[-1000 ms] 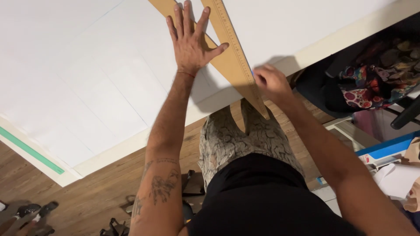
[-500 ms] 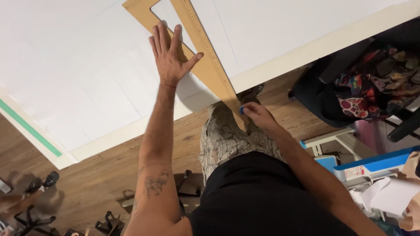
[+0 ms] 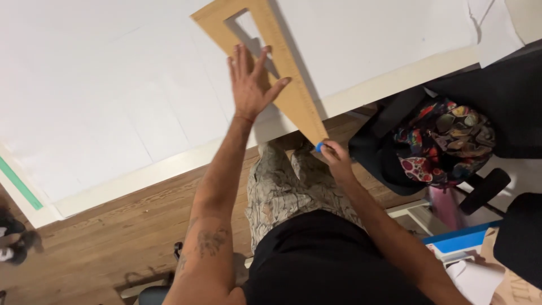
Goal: Marking patterns on a large sheet of material using rulers and tailor's chalk
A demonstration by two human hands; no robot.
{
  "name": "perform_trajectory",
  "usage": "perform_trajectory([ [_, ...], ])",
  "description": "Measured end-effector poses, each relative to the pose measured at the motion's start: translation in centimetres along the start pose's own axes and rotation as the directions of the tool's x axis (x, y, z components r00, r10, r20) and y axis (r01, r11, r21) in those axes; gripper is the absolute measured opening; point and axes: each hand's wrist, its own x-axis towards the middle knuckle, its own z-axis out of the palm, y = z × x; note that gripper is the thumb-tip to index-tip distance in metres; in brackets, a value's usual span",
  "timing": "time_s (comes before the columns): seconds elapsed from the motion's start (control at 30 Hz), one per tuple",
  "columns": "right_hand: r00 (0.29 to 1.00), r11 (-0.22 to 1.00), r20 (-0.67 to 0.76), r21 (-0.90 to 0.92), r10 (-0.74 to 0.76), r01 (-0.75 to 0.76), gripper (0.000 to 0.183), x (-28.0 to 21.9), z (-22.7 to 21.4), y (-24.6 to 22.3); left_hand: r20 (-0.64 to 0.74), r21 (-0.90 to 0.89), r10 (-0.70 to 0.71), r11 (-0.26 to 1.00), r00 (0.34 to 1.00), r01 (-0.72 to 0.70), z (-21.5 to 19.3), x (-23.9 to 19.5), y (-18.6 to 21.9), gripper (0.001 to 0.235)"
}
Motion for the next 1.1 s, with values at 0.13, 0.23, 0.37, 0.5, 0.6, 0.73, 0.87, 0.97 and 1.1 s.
perform_trajectory([
  [0.13,0.981,0.981,-0.068,0.051,-0.183,0.187,0.031,-0.3,-3.3,2.1,0.029,0.117,0.066,0.991,0.997,-0.069,3.3,-0.2,1.7,0.099],
  [0.23,0.980,0.975,-0.027,0.100,-0.196,0.197,0.020,-1.2,-1.8,1.2,0.058,0.036,0.085,0.996,0.995,-0.087,-0.3,1.8,2.2,0.101],
  [0.37,0.956,0.955,0.067,-0.054,-0.287,0.291,0.016,-1.6,2.5,-3.9,-0.101,-0.015,0.149,0.988,0.984,-0.152,-2.0,-1.0,-5.2,0.099],
  [0.5,0.910,0.923,0.214,-0.076,-0.355,0.378,0.021,-0.9,4.7,-4.7,-0.220,0.029,-0.062,0.997,0.973,0.070,-3.2,-5.6,-11.3,0.104],
  [0.6,0.894,0.901,0.243,-0.125,-0.377,0.415,0.016,-0.6,5.1,-4.5,-0.273,0.096,-0.130,0.982,0.953,0.162,-3.3,-8.5,-12.4,0.108],
  [0.73,0.945,0.962,0.249,-0.120,-0.210,0.246,0.026,-2.7,2.8,-5.3,-0.273,0.036,-0.126,0.989,0.954,0.141,-1.1,-9.6,-12.2,0.106],
  [0.87,0.948,0.972,0.239,-0.055,-0.208,0.227,0.023,-1.6,0.7,-1.1,-0.239,-0.075,-0.131,0.990,0.962,0.116,0.1,-5.5,-7.1,0.110],
  [0.97,0.978,0.988,0.145,0.061,-0.150,0.142,0.014,-1.1,-0.3,1.3,-0.163,-0.040,-0.004,0.999,0.987,-0.003,-0.1,-2.2,-3.9,0.087],
  [1.1,0.988,0.983,0.086,0.144,-0.129,0.116,0.018,-0.1,-1.1,1.5,-0.052,-0.099,0.045,0.994,0.998,-0.050,0.5,2.3,-2.1,0.093],
])
